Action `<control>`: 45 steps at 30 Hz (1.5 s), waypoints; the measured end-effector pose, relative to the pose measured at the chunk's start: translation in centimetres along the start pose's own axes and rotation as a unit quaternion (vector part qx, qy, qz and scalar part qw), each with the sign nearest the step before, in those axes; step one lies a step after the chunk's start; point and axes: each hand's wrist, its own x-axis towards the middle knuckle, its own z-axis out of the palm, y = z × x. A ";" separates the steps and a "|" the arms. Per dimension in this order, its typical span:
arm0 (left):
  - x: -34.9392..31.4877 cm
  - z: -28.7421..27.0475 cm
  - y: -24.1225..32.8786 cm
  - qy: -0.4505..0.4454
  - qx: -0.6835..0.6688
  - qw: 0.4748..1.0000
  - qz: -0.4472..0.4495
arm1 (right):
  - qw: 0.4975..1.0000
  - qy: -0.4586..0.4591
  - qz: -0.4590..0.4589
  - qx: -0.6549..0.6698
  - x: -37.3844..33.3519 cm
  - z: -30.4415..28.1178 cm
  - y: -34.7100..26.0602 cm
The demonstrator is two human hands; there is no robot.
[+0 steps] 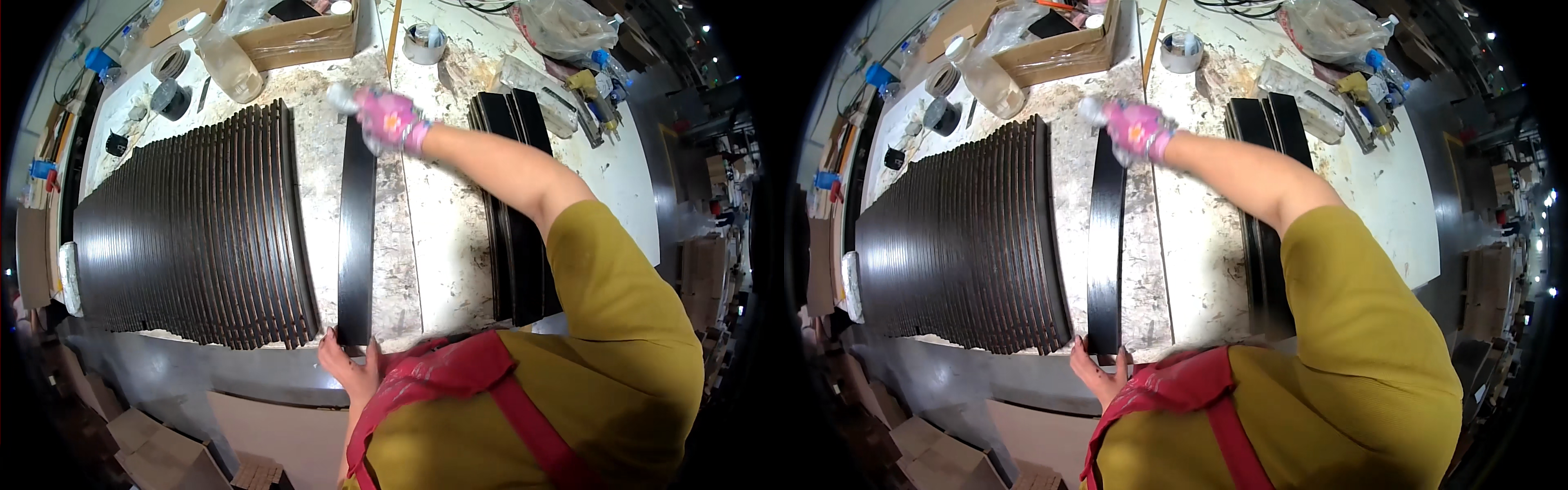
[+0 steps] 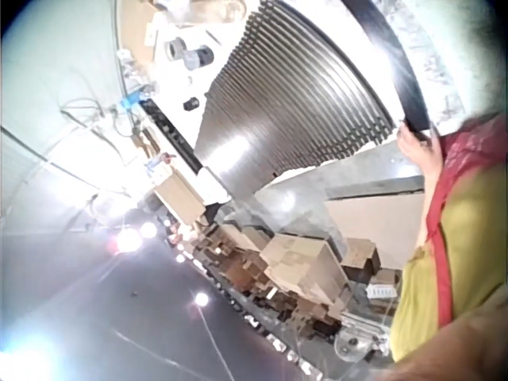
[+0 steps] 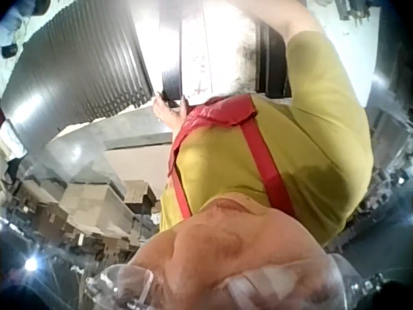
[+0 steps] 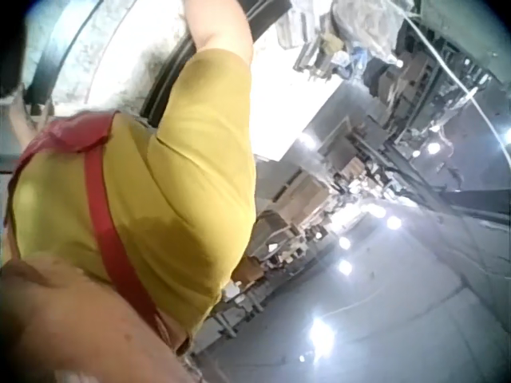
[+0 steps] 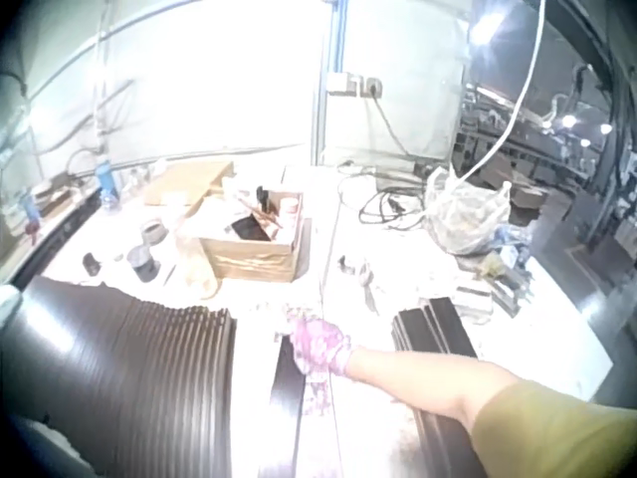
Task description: The person cleans dark wooden slats by pouring liquid from a bottle onto a cloth and wiping the surface of each slat one by one before adding them to a stack.
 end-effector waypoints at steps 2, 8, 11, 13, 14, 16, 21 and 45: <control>-0.3 -0.3 0.0 -0.007 0.005 1.000 -0.004 | 0.947 0.017 -0.088 -0.308 1.4 -2.5 -2.3; -0.4 -0.3 -0.5 -0.014 0.015 1.000 0.003 | 0.965 -0.043 -0.171 -0.193 -3.5 -1.8 -1.1; 0.1 -0.7 0.0 -0.017 0.030 0.999 0.006 | 0.839 0.032 -0.337 -0.426 -1.0 -2.6 1.7; 0.6 -1.1 0.3 -0.015 0.013 1.000 -0.001 | 0.892 0.036 -0.144 -0.427 1.3 -4.9 -1.7; 1.2 -1.2 0.5 -0.012 0.007 1.000 0.004 | 0.894 0.027 -0.154 -0.420 2.8 -6.7 -0.9; 2.1 -1.7 1.8 -0.041 -0.090 0.993 -0.069 | 0.841 0.121 -0.309 -0.427 3.8 -8.5 0.2; 3.3 -3.6 4.7 -0.216 -0.714 0.558 -0.364 | 0.976 -0.157 -0.149 0.000 -10.9 -3.9 -7.2; -0.4 -3.3 1.9 -0.179 -0.724 0.497 -0.443 | 0.791 0.039 -0.379 -0.479 4.1 4.6 -2.7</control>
